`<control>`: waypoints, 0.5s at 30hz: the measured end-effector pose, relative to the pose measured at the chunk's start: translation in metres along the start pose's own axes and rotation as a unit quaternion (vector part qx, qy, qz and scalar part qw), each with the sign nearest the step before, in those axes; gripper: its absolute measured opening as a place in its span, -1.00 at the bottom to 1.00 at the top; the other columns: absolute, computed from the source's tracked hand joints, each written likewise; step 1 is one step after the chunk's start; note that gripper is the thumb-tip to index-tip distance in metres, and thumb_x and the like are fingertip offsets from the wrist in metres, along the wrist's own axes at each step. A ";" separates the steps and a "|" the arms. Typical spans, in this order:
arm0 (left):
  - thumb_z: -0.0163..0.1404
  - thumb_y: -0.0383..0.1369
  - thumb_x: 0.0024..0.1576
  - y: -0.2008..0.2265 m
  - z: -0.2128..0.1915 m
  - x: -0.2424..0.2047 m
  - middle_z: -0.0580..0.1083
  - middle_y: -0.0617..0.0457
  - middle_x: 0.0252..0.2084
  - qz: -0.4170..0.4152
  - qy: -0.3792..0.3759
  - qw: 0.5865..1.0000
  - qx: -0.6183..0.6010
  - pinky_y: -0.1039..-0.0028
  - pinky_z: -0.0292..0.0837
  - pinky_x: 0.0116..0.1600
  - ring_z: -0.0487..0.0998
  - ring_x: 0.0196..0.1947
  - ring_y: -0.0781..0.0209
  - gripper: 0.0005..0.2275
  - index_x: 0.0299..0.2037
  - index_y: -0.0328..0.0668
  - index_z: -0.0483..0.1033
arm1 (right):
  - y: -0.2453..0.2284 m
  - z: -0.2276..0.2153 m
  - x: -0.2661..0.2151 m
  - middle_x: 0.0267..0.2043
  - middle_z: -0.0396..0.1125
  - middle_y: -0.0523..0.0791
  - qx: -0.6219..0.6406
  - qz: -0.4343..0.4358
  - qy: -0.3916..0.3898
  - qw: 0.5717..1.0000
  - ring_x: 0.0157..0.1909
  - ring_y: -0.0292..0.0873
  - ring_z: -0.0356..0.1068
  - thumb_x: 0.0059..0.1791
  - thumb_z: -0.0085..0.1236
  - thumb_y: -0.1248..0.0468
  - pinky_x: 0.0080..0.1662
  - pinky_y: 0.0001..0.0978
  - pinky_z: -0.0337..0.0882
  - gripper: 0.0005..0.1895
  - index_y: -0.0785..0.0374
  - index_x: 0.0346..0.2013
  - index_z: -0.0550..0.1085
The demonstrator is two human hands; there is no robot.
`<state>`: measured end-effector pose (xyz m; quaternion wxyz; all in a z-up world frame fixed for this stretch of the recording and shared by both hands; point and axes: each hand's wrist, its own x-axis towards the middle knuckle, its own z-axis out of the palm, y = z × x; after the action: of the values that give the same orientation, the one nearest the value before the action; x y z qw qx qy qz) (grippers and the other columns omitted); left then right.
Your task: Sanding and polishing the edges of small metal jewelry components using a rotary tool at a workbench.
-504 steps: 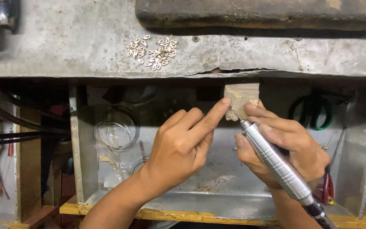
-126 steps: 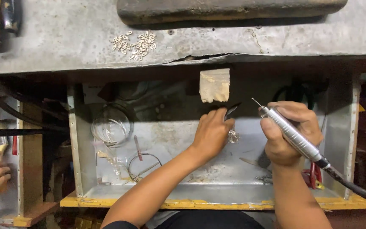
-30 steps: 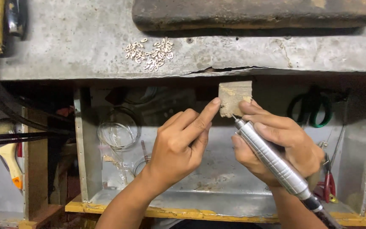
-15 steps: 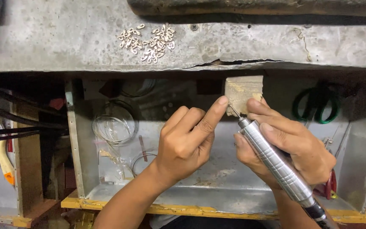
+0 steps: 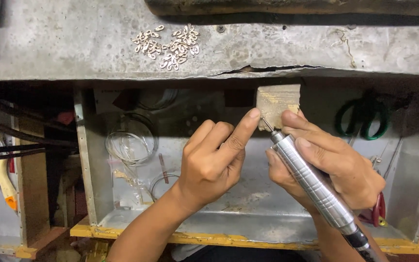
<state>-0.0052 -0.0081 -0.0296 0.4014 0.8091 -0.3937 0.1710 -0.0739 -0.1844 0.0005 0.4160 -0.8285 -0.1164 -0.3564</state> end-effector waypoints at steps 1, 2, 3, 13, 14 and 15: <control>-0.06 -0.68 0.36 0.001 -0.001 0.000 0.25 0.12 -0.38 0.000 -0.001 1.000 0.000 0.42 0.24 -0.27 0.12 -0.40 0.15 -0.62 0.36 -0.20 0.38 | 0.004 -0.003 -0.004 -0.16 0.46 0.19 0.000 0.001 0.000 1.000 0.03 0.15 0.60 -0.09 0.49 0.56 0.23 -0.05 0.66 -0.53 0.40 -0.05 0.36; -0.06 -0.68 0.36 0.000 -0.001 0.000 0.25 0.12 -0.38 -0.001 -0.003 1.000 -0.005 0.42 0.23 -0.27 0.12 -0.40 0.15 -0.62 0.36 -0.20 0.38 | 0.008 -0.006 -0.007 -0.13 0.45 0.21 0.008 -0.004 -0.023 1.000 0.10 0.19 0.57 -0.08 0.47 0.58 0.29 0.00 0.63 -0.47 0.36 0.02 0.31; -0.07 -0.69 0.35 0.000 -0.001 0.000 0.25 0.12 -0.38 -0.002 -0.006 1.000 -0.010 0.42 0.22 -0.27 0.11 -0.40 0.15 -0.61 0.36 -0.21 0.37 | 0.013 -0.008 -0.011 -0.10 0.43 0.22 0.017 -0.009 -0.046 0.999 0.16 0.22 0.54 -0.06 0.45 0.59 0.34 0.05 0.59 -0.41 0.33 0.09 0.26; -0.07 -0.71 0.33 0.001 -0.002 0.001 0.24 0.14 -0.39 0.000 -0.006 1.000 -0.001 0.42 0.21 -0.28 0.11 -0.41 0.15 -0.59 0.36 -0.20 0.37 | 0.033 -0.020 -0.009 -0.32 0.30 -0.10 0.067 -0.094 -0.188 0.975 -0.20 -0.26 0.43 0.00 0.30 0.61 0.51 0.19 0.32 -0.29 0.35 0.29 0.08; -0.06 -0.70 0.34 0.001 -0.002 0.001 0.23 0.13 -0.39 -0.001 -0.006 1.000 -0.002 0.41 0.20 -0.29 0.10 -0.41 0.15 -0.60 0.36 -0.20 0.37 | 0.023 -0.011 -0.007 -0.39 0.29 -0.06 0.061 -0.063 -0.109 0.990 -0.30 -0.26 0.39 -0.01 0.31 0.62 0.42 0.13 0.46 -0.38 0.32 0.19 0.16; -0.05 -0.69 0.34 0.001 -0.002 0.001 0.22 0.13 -0.39 -0.002 -0.006 1.000 -0.003 0.40 0.19 -0.29 0.10 -0.41 0.15 -0.60 0.36 -0.20 0.37 | 0.012 -0.002 -0.004 -0.45 0.28 -0.02 0.053 -0.031 -0.030 0.998 -0.41 -0.26 0.36 -0.02 0.32 0.63 0.33 0.07 0.60 -0.47 0.29 0.08 0.24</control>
<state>-0.0054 -0.0074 -0.0269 0.4020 0.8097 -0.3947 0.1644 -0.0715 -0.1930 -0.0091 0.4447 -0.8116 -0.1731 -0.3369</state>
